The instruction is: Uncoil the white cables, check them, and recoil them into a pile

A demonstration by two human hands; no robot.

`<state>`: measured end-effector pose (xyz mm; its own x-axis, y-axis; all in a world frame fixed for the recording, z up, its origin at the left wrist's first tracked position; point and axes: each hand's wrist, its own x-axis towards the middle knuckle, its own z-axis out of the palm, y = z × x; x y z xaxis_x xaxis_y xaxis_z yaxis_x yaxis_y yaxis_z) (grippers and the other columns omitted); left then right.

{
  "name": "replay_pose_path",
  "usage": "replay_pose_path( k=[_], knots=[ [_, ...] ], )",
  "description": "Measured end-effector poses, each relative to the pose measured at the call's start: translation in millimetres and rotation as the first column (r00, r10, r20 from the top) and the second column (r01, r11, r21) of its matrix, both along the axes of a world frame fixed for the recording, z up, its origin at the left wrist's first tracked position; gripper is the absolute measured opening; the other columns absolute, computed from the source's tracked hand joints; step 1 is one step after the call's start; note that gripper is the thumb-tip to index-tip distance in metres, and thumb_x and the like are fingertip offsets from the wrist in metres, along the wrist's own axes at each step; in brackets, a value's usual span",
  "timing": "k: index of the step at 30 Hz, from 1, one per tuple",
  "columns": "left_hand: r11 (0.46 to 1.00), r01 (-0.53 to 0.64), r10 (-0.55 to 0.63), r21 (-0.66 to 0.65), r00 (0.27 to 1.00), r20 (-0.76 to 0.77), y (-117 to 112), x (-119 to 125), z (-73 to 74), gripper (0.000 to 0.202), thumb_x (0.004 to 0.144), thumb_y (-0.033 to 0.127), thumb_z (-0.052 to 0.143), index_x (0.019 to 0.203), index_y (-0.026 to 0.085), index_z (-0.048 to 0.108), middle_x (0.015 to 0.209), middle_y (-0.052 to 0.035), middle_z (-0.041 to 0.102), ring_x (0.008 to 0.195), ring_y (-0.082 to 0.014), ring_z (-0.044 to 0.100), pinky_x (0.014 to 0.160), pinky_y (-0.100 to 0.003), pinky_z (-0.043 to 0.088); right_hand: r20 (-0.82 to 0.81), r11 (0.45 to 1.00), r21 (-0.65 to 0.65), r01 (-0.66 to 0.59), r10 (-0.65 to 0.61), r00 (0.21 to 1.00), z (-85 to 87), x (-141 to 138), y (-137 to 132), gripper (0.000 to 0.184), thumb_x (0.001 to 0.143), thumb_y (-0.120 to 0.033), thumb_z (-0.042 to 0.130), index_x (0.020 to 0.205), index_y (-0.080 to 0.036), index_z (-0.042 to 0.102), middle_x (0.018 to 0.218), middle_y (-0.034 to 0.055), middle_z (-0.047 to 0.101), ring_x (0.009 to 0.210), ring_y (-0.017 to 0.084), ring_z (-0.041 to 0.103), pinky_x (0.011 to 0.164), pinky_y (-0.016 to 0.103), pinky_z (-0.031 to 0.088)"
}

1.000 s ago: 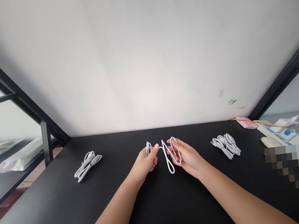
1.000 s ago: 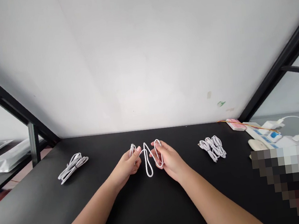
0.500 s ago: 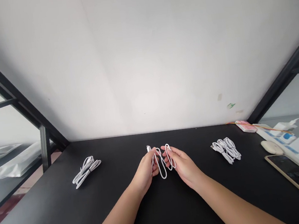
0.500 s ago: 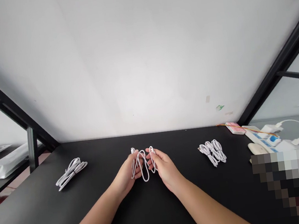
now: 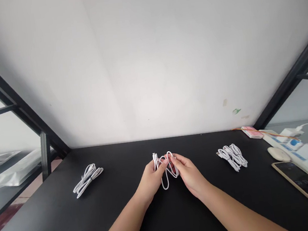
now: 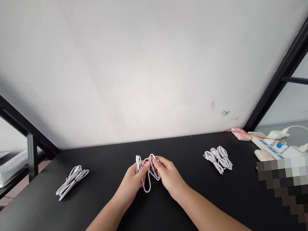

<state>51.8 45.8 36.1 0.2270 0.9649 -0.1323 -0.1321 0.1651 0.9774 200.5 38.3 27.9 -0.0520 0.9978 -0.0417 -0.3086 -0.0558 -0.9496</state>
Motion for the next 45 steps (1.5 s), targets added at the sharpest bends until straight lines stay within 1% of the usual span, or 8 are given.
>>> replay_pose_path(
  k=[6,11,14,20,27,33,39,45],
  knots=[
    [0.972,-0.189,0.221,-0.141,0.938,0.266,16,-20,2.8,0.052,0.079,0.063,0.071,0.092,0.013,0.064,0.065,0.0063,0.038,0.046,-0.0031,0.024,0.039,-0.017,0.013,-0.114,0.967,-0.163,0.196,-0.216,0.97,12.7,26,11,0.049,0.073,-0.058,0.081,0.102,-0.018,0.077,0.091,0.0069,0.073,0.063,0.013,0.062,0.053,0.026,0.048],
    [0.935,-0.307,0.347,-0.176,0.893,0.286,32,-45,6.3,0.027,0.088,0.035,0.068,0.092,0.008,0.069,0.071,-0.0008,0.055,0.05,-0.0059,0.047,0.036,-0.016,0.028,-0.135,0.941,-0.169,0.294,-0.318,0.939,17.2,58,25,0.043,0.078,-0.05,0.08,0.107,-0.02,0.074,0.089,0.0091,0.076,0.058,0.013,0.059,0.045,0.022,0.042],
    [0.919,-0.348,0.382,-0.187,0.901,0.203,36,-58,13.9,0.021,0.095,0.024,0.057,0.1,0.007,0.07,0.094,-0.0123,0.071,0.063,-0.0132,0.066,0.039,-0.02,0.043,-0.102,0.928,-0.153,0.339,-0.356,0.929,17.8,73,31,0.038,0.082,-0.048,0.075,0.108,-0.02,0.072,0.082,0.0082,0.076,0.046,0.008,0.047,0.039,0.02,0.031],
    [0.927,-0.226,0.296,-0.3,0.931,0.213,36,-71,22.1,0.022,0.099,0.022,0.049,0.105,0.008,0.064,0.115,-0.0226,0.072,0.089,-0.0285,0.077,0.059,-0.035,0.063,-0.123,0.902,-0.198,0.384,-0.412,0.903,26.8,84,33,0.025,0.087,-0.04,0.069,0.101,-0.019,0.072,0.082,0.0091,0.077,0.044,0.008,0.044,0.04,0.022,0.034],
    [0.941,-0.096,0.212,-0.323,0.915,0.344,38,-78,14.3,0.019,0.099,0.026,0.052,0.096,0.01,0.061,0.128,-0.0257,0.067,0.109,-0.0377,0.071,0.085,-0.051,0.062,-0.158,0.896,-0.192,0.4,-0.43,0.889,28.0,93,36,0.021,0.092,-0.037,0.064,0.097,-0.019,0.073,0.082,0.0088,0.077,0.043,0.008,0.044,0.039,0.021,0.036],
    [0.956,0.006,0.121,-0.292,0.901,0.416,37,-81,19.1,0.033,0.096,0.028,0.056,0.123,0.009,0.061,0.139,-0.024,0.06,0.12,-0.0395,0.065,0.096,-0.055,0.057,-0.227,0.886,-0.196,0.42,-0.458,0.86,23.3,102,42,0.016,0.094,-0.03,0.062,0.088,-0.019,0.072,0.091,0.0085,0.078,0.056,0.011,0.06,0.042,0.021,0.042],
    [0.963,0.08,0.054,-0.257,0.878,0.476,34,-82,21.0,0.047,0.097,0.035,0.055,0.137,0.011,0.056,0.143,-0.0247,0.057,0.125,-0.0392,0.062,0.101,-0.054,0.055,-0.187,0.909,-0.267,0.319,-0.373,0.909,20.9,101,40,0.022,0.099,-0.031,0.054,0.093,-0.019,0.072,0.113,0.0104,0.076,0.101,0.024,0.073,0.081,0.037,0.061],
    [0.961,0.086,0.047,-0.262,0.885,0.464,35,-81,19.9,0.054,0.098,0.034,0.052,0.146,0.011,0.048,0.139,-0.0271,0.059,0.124,-0.0377,0.063,0.099,-0.051,0.056,-0.155,0.923,-0.31,0.228,-0.286,0.946,19.6,99,37,0.023,0.1,-0.033,0.053,0.096,-0.018,0.071,0.124,0.0134,0.072,0.096,0.03,0.076,0.085,0.05,0.061]
  ],
)
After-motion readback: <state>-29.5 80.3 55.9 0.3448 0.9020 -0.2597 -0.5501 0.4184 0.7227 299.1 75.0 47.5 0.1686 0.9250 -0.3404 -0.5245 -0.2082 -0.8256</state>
